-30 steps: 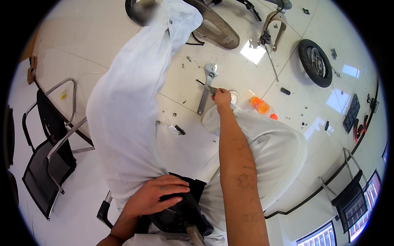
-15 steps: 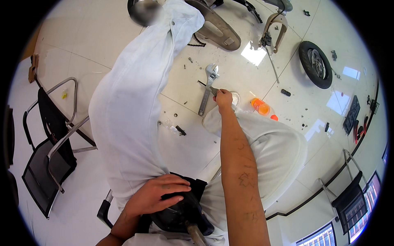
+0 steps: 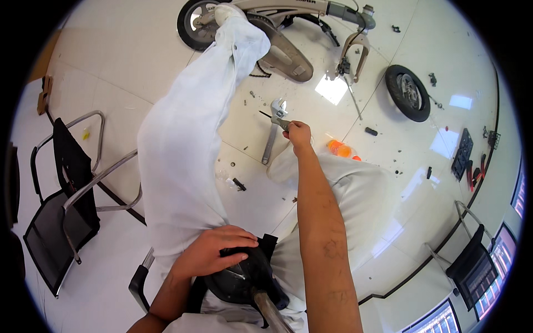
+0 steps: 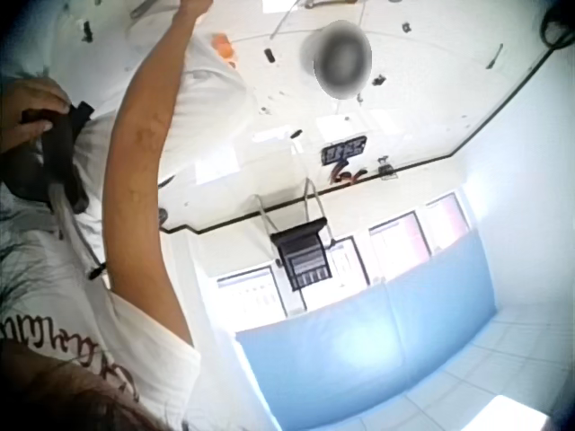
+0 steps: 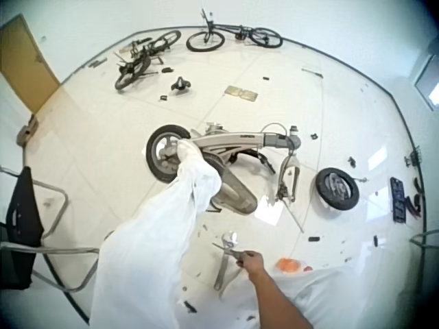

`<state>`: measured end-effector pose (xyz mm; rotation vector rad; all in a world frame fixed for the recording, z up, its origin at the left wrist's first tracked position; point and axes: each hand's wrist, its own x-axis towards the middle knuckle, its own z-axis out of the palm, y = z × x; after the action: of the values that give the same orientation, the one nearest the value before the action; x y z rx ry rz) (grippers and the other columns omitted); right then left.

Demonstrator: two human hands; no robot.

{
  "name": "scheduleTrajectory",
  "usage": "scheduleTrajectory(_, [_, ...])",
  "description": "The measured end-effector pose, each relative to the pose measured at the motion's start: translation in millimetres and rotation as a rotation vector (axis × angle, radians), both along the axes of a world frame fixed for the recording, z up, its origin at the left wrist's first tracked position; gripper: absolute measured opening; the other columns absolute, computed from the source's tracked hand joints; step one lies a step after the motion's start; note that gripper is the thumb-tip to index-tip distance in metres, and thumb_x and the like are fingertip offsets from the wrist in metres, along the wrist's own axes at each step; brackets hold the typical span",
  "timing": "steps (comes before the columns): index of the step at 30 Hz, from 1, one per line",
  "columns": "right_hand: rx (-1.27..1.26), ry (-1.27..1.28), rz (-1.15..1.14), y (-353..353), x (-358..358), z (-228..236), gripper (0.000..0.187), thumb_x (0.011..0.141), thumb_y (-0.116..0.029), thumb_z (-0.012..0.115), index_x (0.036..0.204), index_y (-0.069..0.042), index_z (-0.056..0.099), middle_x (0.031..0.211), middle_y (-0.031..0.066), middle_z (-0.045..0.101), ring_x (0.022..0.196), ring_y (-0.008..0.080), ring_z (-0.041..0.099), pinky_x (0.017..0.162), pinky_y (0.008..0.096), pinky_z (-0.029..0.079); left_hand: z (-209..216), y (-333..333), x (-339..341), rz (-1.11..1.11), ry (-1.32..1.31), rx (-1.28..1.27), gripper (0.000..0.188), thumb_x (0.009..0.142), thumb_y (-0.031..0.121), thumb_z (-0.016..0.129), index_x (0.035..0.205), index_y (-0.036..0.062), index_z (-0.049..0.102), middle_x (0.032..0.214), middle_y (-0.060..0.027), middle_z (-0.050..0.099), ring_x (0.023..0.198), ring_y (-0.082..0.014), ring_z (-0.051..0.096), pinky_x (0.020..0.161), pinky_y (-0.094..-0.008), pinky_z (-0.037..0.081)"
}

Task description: The person uses a screwdriver to tighten screws on a scooter seat, securing it to a metal post. The person holds the seat steady with one hand while turning the screwdriver with the other.

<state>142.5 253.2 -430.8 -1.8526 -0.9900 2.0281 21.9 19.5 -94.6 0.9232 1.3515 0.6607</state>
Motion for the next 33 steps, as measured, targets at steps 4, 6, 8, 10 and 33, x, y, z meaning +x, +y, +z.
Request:
scheduleTrajectory(4, [0.039,0.088,-0.013,15.5,-2.3,53.8,0.029,0.096,-0.009,0.057,0.116,0.011,0.061,0.101,0.0152,0.065,0.073,0.0214,0.067,0.068,0.0295,0.061,-0.3,-7.7,0.8,0.046,-0.047,0.092,0.029,0.082,0.005,0.073,0.111,0.0042,0.072,0.113,-0.0104,0.072,0.105,-0.0284,0.067,0.094,-0.0354,0.051])
scheduleTrajectory(6, [0.062,0.139,0.002,22.6,-2.4,90.1,0.030,0.097,-0.010,0.057,0.118,0.011,0.060,0.102,0.0153,0.065,0.077,0.0225,0.068,0.072,0.0301,0.060,1.4,-12.1,-0.1,0.084,-0.092,0.123,0.027,0.081,0.003,0.073,0.109,0.0031,0.072,0.111,-0.0109,0.073,0.103,-0.0271,0.068,0.094,-0.0346,0.051])
scheduleTrajectory(8, [0.103,0.186,0.016,27.8,2.3,130.9,0.032,0.099,-0.012,0.057,0.120,0.012,0.058,0.104,0.0155,0.065,0.080,0.0233,0.068,0.076,0.0308,0.060,-1.4,-18.2,-0.1,0.110,-0.152,0.144,0.028,0.081,0.004,0.074,0.109,0.0043,0.072,0.110,-0.0111,0.073,0.101,-0.0257,0.068,0.093,-0.0335,0.051])
scheduleTrajectory(10, [0.148,0.238,0.034,28.1,10.1,170.7,0.034,0.101,-0.014,0.056,0.123,0.012,0.057,0.106,0.0157,0.065,0.084,0.0239,0.068,0.080,0.0316,0.059,1.9,-22.9,-1.5,0.141,-0.217,0.129,0.024,0.085,0.005,0.072,0.110,0.0032,0.072,0.107,-0.0090,0.073,0.099,-0.0205,0.068,0.092,-0.0309,0.051])
scheduleTrajectory(33, [0.163,0.387,0.261,-139.4,144.8,405.8,0.034,0.102,-0.016,0.051,0.124,0.008,0.060,0.098,0.0143,0.069,0.079,0.0213,0.067,0.071,0.0311,0.053,2.9,-53.1,2.2,0.569,-0.637,0.246,0.060,0.095,0.020,0.068,0.143,0.0023,0.036,0.120,-0.0156,0.062,0.080,-0.0208,0.070,0.074,-0.0322,0.057])
